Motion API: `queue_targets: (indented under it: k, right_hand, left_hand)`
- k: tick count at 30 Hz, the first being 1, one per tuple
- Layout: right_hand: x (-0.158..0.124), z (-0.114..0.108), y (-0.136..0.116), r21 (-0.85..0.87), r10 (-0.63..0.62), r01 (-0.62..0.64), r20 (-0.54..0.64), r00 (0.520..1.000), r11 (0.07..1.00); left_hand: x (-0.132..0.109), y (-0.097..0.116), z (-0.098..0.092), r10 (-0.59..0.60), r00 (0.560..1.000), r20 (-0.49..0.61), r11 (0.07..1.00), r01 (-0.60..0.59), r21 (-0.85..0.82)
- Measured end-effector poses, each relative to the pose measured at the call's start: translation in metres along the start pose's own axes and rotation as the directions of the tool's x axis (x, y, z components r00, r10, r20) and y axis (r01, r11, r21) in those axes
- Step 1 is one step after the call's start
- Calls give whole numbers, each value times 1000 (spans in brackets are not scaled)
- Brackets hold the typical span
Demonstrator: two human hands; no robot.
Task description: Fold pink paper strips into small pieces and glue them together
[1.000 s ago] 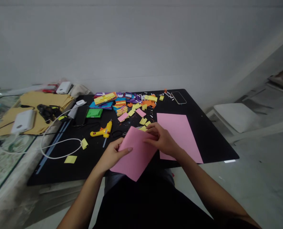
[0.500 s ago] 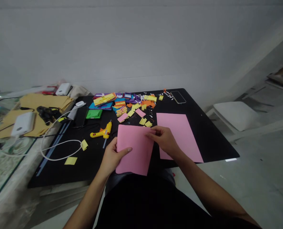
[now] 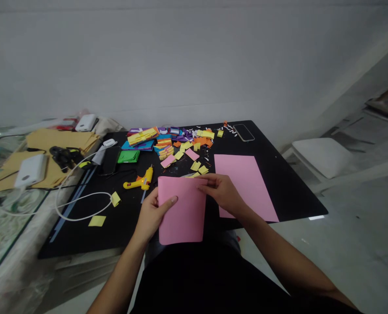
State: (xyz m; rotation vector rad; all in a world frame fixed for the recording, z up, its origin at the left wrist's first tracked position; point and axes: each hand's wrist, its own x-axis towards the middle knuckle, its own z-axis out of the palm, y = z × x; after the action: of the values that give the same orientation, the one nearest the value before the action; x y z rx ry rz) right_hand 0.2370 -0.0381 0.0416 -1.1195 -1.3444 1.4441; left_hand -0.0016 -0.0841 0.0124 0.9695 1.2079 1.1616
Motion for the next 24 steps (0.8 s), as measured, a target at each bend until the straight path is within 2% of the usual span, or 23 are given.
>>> queue_targets:
  k: [11, 24]
  right_hand:
    - [-2, 2, -5, 58, 13, -16, 61, 998, 998]
    - [-3, 4, -7, 103, 14, -24, 94, 995, 994]
  left_hand:
    - [-2, 2, 4, 18, 995, -94, 1000, -16, 26]
    - [-5, 5, 3, 19, 996, -86, 1000, -18, 14]
